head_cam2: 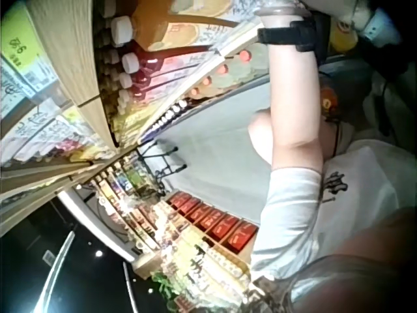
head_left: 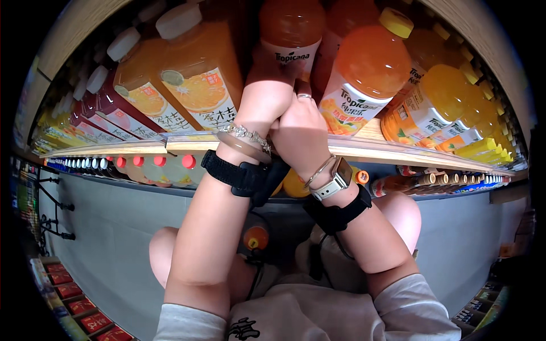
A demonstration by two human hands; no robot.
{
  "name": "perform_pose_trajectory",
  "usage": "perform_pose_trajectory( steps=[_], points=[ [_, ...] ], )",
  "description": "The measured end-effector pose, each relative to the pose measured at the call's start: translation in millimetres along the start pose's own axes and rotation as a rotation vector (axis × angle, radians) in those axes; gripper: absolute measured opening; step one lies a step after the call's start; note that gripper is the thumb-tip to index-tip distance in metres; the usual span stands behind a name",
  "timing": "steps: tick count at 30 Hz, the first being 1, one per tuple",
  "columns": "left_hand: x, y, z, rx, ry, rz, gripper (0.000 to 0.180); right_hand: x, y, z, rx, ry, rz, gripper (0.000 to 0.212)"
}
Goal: The person takes orange beverage bottles from a lower shelf and places them onto an upper shelf.
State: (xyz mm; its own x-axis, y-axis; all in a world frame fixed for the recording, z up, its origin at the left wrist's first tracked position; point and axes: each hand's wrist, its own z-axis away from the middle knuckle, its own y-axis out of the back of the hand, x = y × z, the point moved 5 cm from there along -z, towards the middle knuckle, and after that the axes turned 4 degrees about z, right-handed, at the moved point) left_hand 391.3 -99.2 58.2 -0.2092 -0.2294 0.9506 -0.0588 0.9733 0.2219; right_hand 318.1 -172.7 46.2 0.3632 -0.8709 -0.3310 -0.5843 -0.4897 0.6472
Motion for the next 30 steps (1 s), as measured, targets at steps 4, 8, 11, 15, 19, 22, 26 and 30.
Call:
perform_pose_trajectory(
  steps=[4, 8, 11, 15, 19, 22, 26, 30],
  points=[
    [-4, -3, -19, -0.023, -0.057, -0.119, 0.068, 6, -2, -1, -0.044, -0.034, -0.044, 0.015],
    [0, -2, -23, 0.012, -0.072, -0.351, 0.075, 4, 1, 0, 0.004, -0.033, -0.048, 0.016],
    [1, -2, -25, 0.033, -0.002, -0.395, 0.071, 5, 1, 0, 0.008, -0.035, -0.036, 0.017],
    [-3, -2, -32, 0.016, 0.056, -0.350, 0.068, 8, 2, 1, 0.004, -0.030, -0.072, 0.013],
    [-3, -6, -37, -0.025, -0.072, -0.425, 0.074, 6, 5, 1, -0.011, 0.007, -0.113, 0.008],
    [7, -7, -31, 0.024, -0.102, -0.330, 0.068, 2, 12, 0, -0.040, 0.018, -0.159, 0.005],
    [36, -1, 0, -0.113, -0.095, -0.397, 0.066, -9, 33, 9, -0.216, 0.079, -0.227, 0.007],
    [48, 24, 68, -0.352, -0.120, -0.428, 0.043, -21, 63, 42, -0.242, 0.094, -0.308, 0.015]
  ],
)
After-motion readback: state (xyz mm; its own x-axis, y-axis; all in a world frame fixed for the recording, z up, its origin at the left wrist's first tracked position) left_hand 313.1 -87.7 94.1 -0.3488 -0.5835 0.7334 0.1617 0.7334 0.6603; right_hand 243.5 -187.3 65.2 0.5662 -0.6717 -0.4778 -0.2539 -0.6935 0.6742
